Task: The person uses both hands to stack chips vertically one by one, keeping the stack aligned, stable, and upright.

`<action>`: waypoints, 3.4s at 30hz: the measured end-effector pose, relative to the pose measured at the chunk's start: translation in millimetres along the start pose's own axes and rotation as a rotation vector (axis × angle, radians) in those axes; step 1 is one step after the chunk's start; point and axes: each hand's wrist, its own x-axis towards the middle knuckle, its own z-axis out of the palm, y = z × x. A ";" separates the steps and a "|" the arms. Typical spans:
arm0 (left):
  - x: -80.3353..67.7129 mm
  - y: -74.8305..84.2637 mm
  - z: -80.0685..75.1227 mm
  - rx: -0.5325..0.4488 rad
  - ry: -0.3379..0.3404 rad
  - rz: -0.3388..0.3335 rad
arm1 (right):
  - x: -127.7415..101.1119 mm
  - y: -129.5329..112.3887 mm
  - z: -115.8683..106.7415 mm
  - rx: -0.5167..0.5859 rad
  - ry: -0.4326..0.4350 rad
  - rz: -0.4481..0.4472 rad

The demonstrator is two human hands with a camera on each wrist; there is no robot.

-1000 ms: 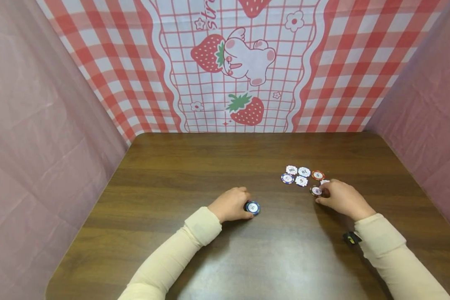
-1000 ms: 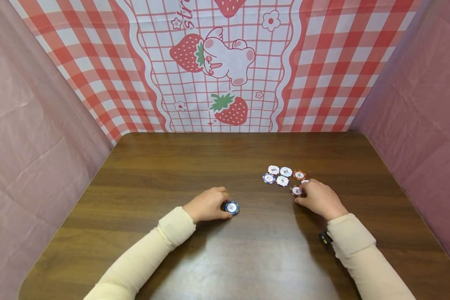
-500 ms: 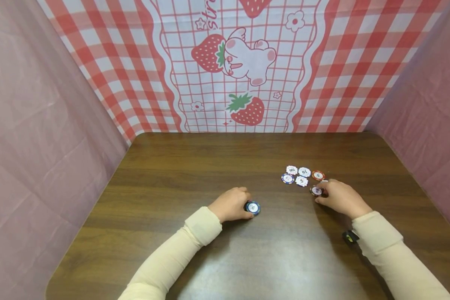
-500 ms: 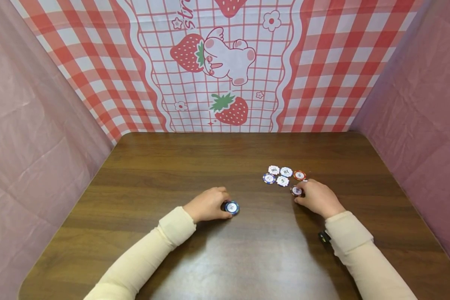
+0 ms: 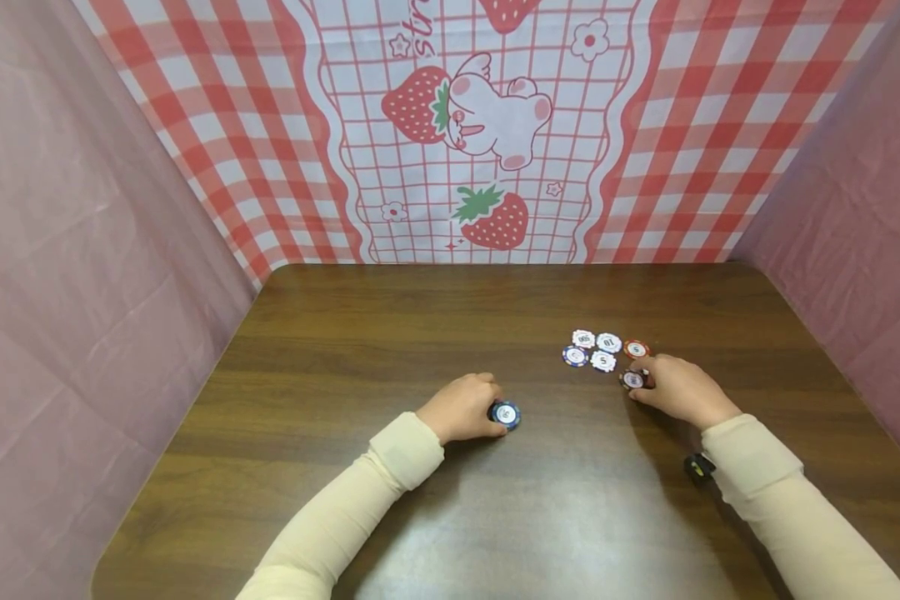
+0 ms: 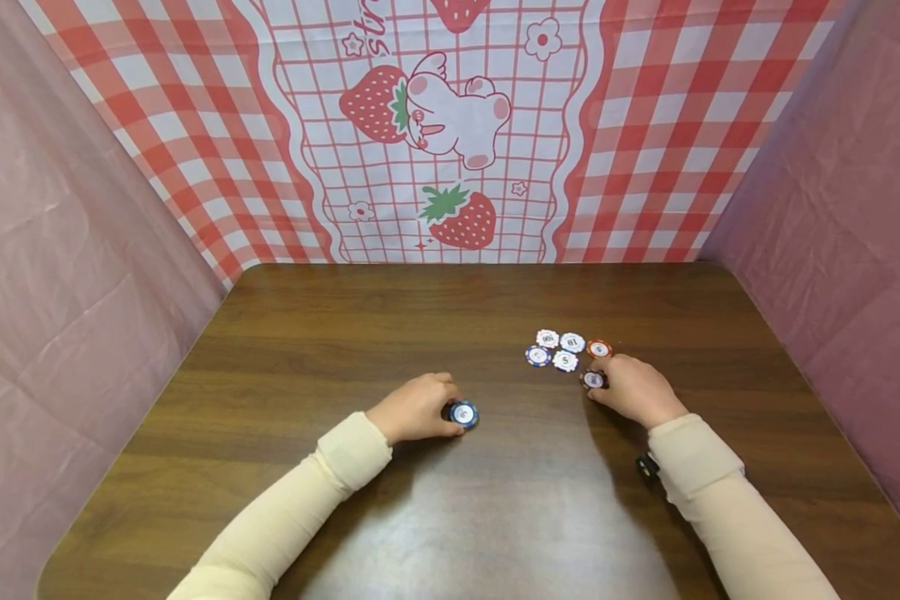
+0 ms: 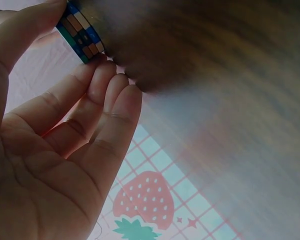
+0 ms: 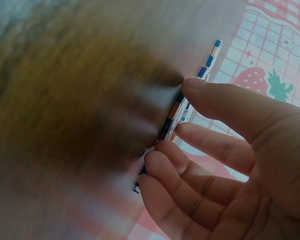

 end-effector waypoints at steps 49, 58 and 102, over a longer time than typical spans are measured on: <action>0.4 -0.5 0.6 0.022 -0.004 -0.004 | 13.9 -44.8 -5.3 0.053 0.186 -0.101; 0.2 -0.3 -0.7 0.021 -0.011 -0.013 | 22.9 -76.5 -3.5 0.074 0.217 -0.199; 2.0 -1.1 -1.4 -0.019 0.015 -0.029 | 37.8 -142.9 35.8 0.142 0.079 -0.405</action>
